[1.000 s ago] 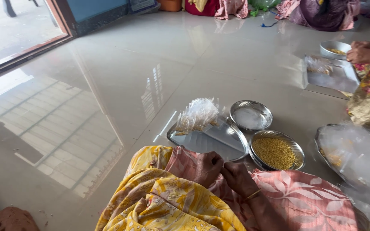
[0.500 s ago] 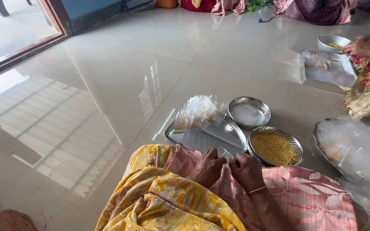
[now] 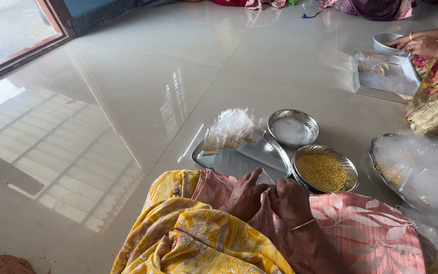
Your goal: The person sits on the floor and fills small clear plastic pouches with yellow beads, taking beads by hand from a metal bowl and placing them into a pouch held over a tray. Filled pouches are set on the tray beside a bowl of white fibrous material, repeating the filling cycle.
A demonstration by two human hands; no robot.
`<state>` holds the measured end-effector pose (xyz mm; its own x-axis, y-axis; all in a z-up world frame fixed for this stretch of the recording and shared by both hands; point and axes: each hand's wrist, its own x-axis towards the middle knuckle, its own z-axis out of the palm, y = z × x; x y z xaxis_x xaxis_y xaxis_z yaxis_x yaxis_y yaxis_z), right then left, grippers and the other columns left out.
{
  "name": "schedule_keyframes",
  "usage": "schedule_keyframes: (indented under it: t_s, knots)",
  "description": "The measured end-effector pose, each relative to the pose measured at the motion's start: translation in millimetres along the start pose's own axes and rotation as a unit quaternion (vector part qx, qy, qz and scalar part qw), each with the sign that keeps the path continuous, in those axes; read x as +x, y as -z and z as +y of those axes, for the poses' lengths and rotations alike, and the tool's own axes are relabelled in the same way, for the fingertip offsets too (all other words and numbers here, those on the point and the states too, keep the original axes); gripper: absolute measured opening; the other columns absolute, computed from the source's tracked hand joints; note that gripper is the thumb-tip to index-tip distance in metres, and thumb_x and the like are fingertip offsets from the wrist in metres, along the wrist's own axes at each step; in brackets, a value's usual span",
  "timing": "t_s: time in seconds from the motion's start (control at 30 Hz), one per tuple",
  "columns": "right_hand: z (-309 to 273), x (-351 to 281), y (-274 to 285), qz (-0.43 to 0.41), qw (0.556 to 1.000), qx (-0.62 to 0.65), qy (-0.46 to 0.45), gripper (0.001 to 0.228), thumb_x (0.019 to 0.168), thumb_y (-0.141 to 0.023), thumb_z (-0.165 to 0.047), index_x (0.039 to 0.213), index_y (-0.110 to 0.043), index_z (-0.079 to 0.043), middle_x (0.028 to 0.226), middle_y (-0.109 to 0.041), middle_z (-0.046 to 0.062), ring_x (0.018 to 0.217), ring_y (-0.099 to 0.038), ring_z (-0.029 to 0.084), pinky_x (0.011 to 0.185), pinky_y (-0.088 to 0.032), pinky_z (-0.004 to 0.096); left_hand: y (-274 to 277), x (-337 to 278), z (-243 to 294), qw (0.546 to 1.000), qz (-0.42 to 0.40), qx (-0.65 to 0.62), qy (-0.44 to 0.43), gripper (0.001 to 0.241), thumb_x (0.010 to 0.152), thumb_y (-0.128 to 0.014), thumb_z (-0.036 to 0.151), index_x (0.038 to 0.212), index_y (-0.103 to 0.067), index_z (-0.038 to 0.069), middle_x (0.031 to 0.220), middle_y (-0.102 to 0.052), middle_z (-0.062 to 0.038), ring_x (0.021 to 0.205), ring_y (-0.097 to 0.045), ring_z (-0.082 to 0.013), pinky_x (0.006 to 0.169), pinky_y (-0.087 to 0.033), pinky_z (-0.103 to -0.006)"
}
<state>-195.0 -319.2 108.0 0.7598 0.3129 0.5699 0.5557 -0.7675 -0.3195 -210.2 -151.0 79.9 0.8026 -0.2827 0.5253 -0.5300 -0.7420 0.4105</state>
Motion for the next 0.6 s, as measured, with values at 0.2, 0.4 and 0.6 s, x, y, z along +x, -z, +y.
schedule_keyframes:
  t_s: [0.2, 0.4, 0.6]
  knots:
    - [30.9, -1.3, -7.1, -0.089, 0.994, 0.028, -0.056, 0.027, 0.089, -0.069, -0.025, 0.075, -0.063, -0.002, 0.072, -0.067, 0.018, 0.069, -0.068, 0.037, 0.062, -0.053, 0.048, 4.3, 2.4, -5.7, 0.991, 0.079, -0.069, -0.084, 0.034, 0.079, -0.064, -0.004, 0.107, -0.076, 0.01, 0.155, -0.038, -0.032, 0.107, -0.064, -0.0416, 0.085, -0.056, -0.0469]
    - [75.8, 34.1, 28.4, -0.212, 0.966, 0.14, -0.052, 0.022, 0.088, -0.069, -0.023, 0.083, -0.066, -0.002, 0.074, -0.067, 0.012, 0.064, -0.067, 0.025, 0.063, -0.056, 0.039, -16.2, -3.5, -34.4, 0.99, 0.064, -0.107, -0.071, 0.025, 0.08, -0.058, -0.006, 0.102, -0.069, -0.002, 0.127, -0.068, -0.017, 0.104, -0.069, -0.0362, 0.087, -0.058, -0.0431]
    - [244.2, 44.9, 15.2, -0.319, 0.909, 0.062, -0.259, 0.018, 0.086, -0.075, -0.021, 0.095, -0.072, -0.006, 0.087, -0.075, 0.007, 0.075, -0.071, 0.021, 0.071, -0.062, 0.035, 2.6, 6.7, -21.4, 0.991, 0.065, -0.106, -0.052, 0.024, 0.075, -0.06, -0.004, 0.097, -0.069, -0.002, 0.128, -0.069, -0.021, 0.104, -0.069, -0.0384, 0.086, -0.058, -0.0431]
